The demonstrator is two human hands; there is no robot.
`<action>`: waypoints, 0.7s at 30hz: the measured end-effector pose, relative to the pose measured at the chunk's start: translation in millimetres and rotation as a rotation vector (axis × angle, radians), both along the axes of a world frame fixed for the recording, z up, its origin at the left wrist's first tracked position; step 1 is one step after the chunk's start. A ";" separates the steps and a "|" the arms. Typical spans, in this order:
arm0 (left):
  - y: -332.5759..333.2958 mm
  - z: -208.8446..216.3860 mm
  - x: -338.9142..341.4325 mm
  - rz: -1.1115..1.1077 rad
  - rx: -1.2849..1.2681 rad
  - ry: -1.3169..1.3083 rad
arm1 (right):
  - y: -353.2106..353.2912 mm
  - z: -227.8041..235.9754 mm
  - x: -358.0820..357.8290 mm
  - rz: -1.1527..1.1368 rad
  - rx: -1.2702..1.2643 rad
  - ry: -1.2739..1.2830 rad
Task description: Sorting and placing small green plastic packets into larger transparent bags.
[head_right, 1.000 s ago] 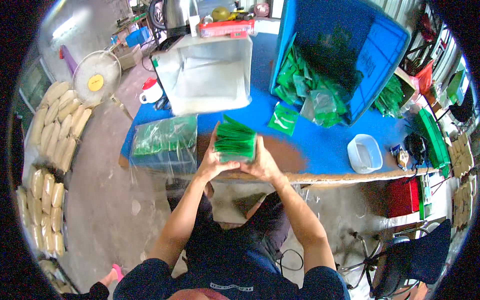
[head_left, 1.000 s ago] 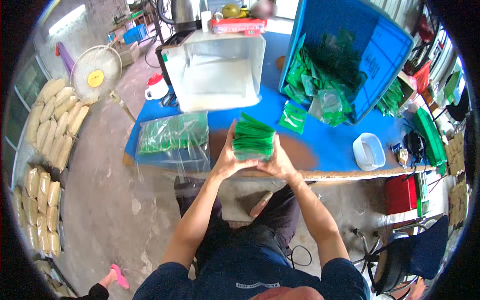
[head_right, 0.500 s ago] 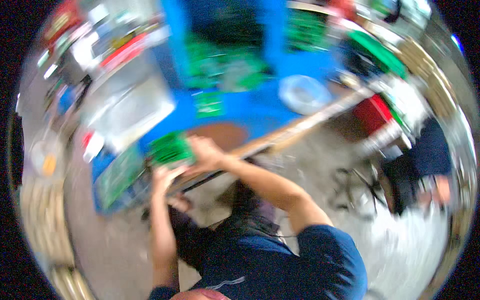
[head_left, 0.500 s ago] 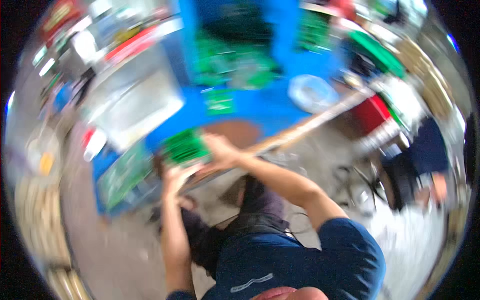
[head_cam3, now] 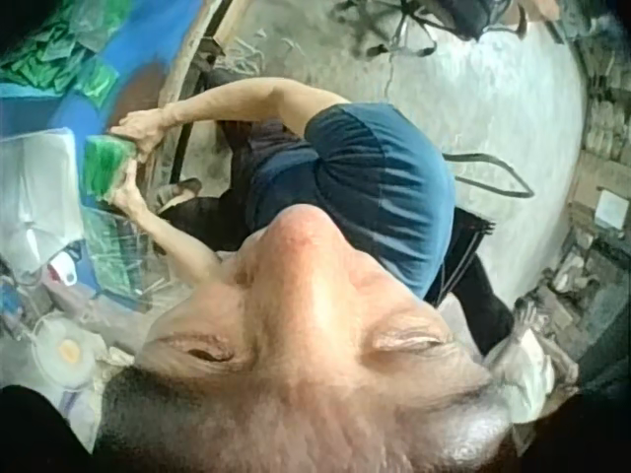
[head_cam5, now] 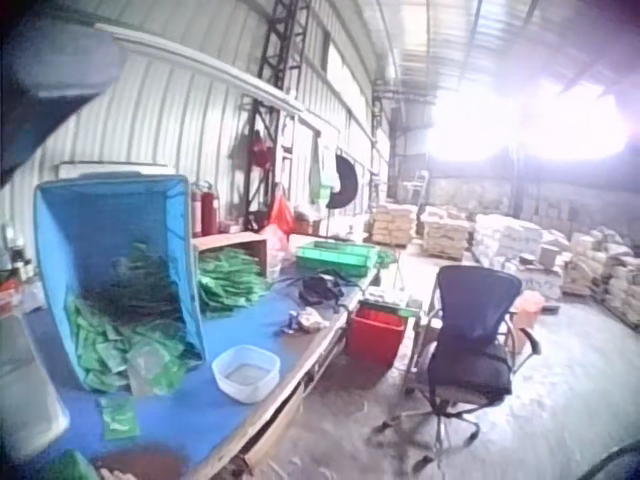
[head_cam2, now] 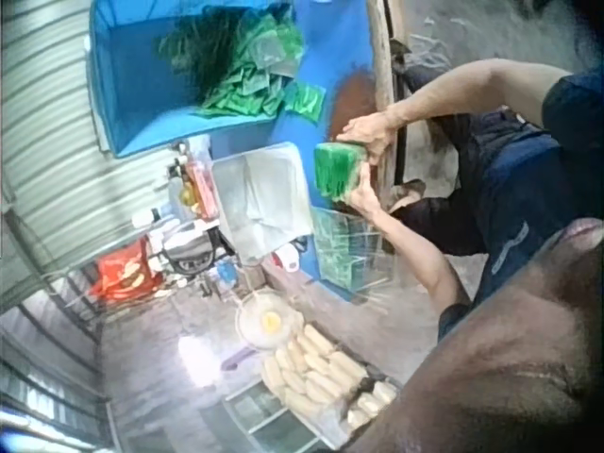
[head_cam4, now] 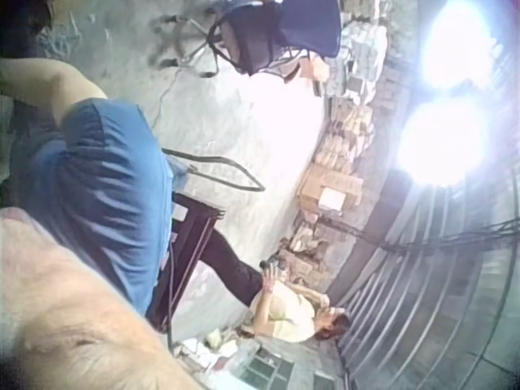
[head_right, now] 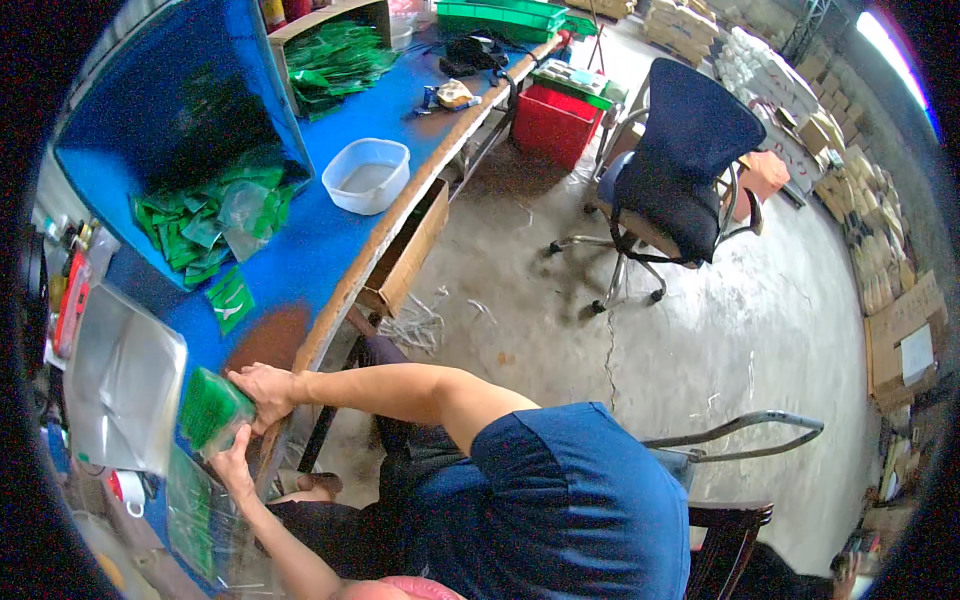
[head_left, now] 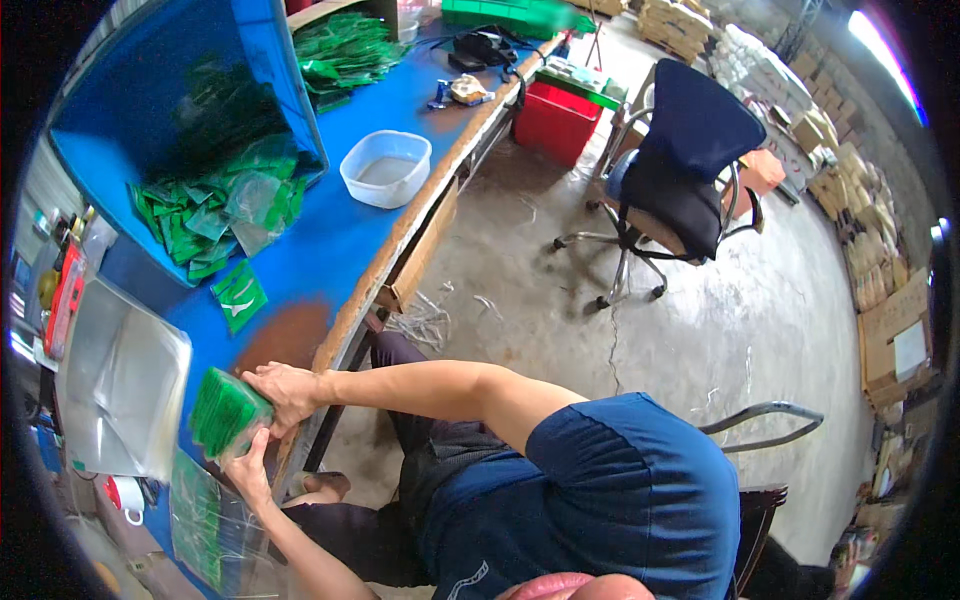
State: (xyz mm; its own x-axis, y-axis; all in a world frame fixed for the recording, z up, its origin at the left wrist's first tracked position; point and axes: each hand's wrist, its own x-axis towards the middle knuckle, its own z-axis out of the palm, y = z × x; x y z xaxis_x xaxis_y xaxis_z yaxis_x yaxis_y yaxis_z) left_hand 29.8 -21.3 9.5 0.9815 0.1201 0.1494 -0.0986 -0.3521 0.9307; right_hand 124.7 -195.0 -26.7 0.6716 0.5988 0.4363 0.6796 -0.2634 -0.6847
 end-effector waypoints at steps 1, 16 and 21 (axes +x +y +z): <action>-6.2 6.7 -1.9 0.032 -0.025 -0.065 | 2.9 1.4 -2.4 0.018 0.047 -0.011; 15.6 -22.7 -32.1 0.012 -0.538 -0.070 | -36.4 51.7 -69.9 -0.015 0.139 0.267; 30.2 -42.9 -49.5 -0.297 -0.986 -0.028 | -30.0 43.4 -73.3 0.277 0.334 1.326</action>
State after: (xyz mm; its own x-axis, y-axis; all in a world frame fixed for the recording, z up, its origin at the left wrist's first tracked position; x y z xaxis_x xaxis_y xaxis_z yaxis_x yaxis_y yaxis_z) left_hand -19.7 8.9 -33.4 0.9893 -0.0451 0.1391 -0.0832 0.6087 0.7890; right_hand 51.4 -225.0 16.6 0.5701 0.7736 -0.2768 -0.5144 0.0733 -0.8544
